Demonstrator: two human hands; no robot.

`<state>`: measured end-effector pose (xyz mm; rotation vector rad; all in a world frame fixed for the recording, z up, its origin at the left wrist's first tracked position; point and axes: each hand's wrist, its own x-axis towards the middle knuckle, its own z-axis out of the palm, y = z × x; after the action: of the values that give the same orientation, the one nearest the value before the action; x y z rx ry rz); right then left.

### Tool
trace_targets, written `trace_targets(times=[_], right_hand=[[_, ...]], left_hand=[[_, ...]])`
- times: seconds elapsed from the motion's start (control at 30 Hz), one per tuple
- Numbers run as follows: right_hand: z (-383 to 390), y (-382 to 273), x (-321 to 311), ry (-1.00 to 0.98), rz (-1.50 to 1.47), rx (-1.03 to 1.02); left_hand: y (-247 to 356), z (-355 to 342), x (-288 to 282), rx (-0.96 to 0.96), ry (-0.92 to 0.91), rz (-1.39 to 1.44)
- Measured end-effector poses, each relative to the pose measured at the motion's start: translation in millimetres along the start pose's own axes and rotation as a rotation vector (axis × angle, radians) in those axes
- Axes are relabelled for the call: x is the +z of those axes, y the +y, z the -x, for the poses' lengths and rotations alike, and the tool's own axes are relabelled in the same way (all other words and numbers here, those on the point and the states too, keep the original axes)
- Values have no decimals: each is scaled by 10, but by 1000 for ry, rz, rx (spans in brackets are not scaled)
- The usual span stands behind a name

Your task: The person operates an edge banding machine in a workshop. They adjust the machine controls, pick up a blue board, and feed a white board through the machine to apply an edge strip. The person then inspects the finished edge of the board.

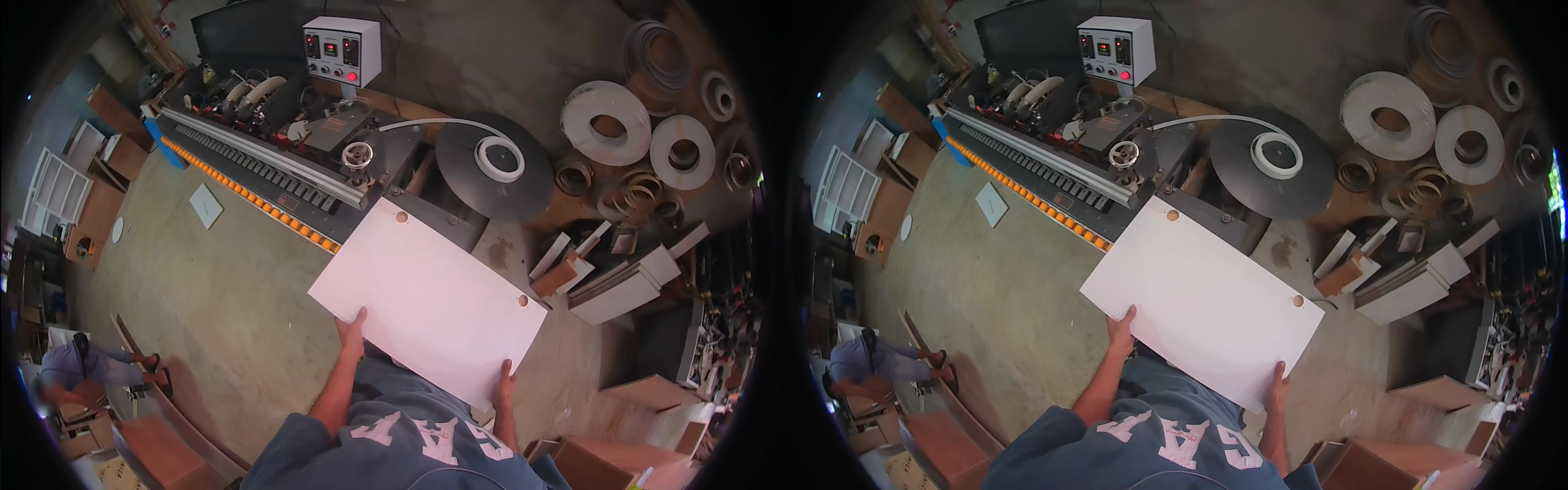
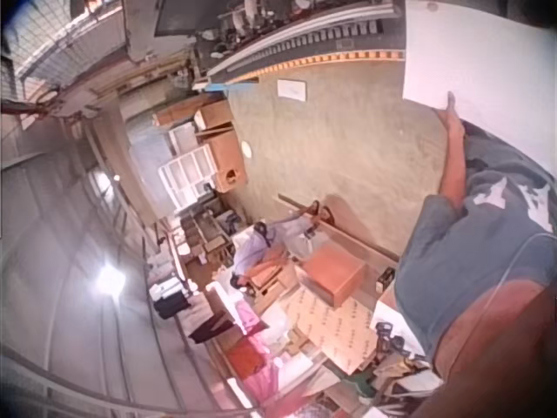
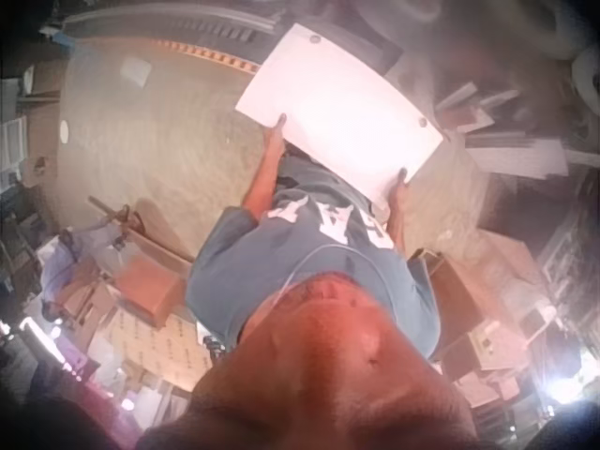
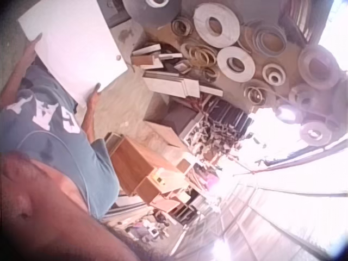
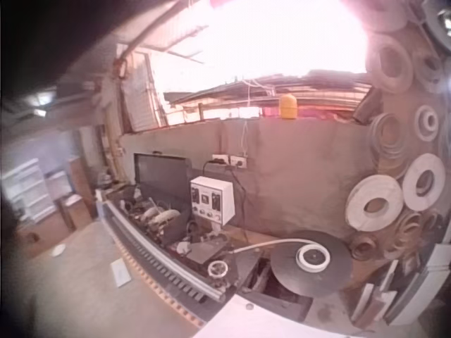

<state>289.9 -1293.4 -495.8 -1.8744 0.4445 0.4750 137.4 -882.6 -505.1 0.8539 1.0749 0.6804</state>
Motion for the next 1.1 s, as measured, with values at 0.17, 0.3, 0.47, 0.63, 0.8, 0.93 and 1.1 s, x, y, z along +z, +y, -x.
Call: trace_targets(times=[0.17,0.3,0.47,0.63,0.8,0.93,1.1], right_hand=[[42,-300,45,-82,-106,-185],[-77,-292,88,-144,-128,-156],[-176,-369,304,-146,-169,-157],[-322,-490,514,-163,-189,-155],[-340,-590,564,-187,-172,-80],[-377,-600,468,-201,-99,-33],[-465,-624,501,-176,2,-24]], left_hand=[[-4,-78,60,126,164,-49],[314,-305,84,194,279,19],[455,-618,99,244,333,73],[508,-920,107,281,376,61],[471,-984,107,253,443,90],[455,-975,214,182,506,59],[638,-866,206,60,544,25]])
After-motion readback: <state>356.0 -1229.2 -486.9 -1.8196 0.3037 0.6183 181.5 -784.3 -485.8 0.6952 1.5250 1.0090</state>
